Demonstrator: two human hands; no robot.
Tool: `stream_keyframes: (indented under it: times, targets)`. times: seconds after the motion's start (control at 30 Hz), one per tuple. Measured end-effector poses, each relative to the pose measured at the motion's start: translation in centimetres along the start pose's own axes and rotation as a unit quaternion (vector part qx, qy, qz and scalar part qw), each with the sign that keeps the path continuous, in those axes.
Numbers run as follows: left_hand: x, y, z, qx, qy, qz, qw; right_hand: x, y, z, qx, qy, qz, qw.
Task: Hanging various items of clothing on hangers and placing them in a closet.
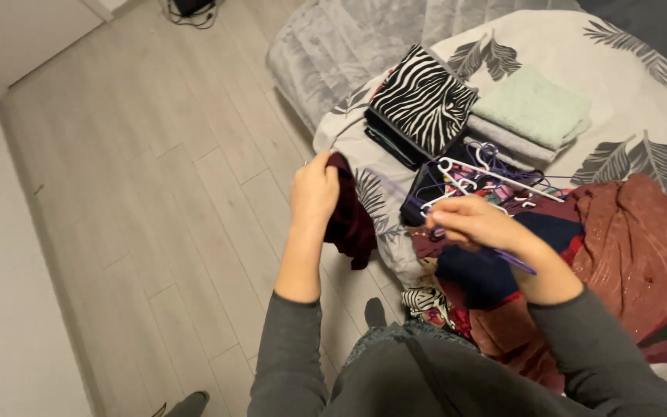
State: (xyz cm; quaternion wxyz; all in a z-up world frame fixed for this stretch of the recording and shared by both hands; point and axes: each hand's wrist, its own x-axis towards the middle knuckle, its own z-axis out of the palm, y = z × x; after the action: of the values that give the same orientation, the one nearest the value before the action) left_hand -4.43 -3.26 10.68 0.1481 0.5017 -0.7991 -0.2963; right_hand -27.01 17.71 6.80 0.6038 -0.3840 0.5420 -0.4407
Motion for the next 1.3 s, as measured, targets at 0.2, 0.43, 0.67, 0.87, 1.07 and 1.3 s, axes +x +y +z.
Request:
stream_keyframes:
  times: [0.2,0.43,0.67,0.87,1.07,1.3]
  targets:
    - [-2.6,1.6,-1.2,0.022,0.033,0.048,0.998,2.5,0.1,7.1,0.108,-0.03,0.035,0.993]
    - [-3.3,0.4,-3.5,0.002,0.114,0.011,0.993,2.1,-0.3,10.4,0.071,-0.022,0.041,0.996]
    - [-5.7,2.7,-0.9,-0.097,0.011,0.166,0.981,6.1,1.7,10.7,0.123,0.021,0.039,0.991]
    - [-5.5,0.6,1.7,-0.158,-0.025,0.108,0.981,7.6,0.8,9.6,0.151,0.066,-0.047,0.985]
    - [-4.8,-0.1,1.9,-0.093,-0.013,0.101,0.99,8.2,0.6,9.5,0.124,0.071,-0.1,0.985]
    - [-2.3,-2.0,1.8,-0.123,0.005,0.038,0.992,2.7,-6.6,7.5,-0.068,0.086,-0.217,0.97]
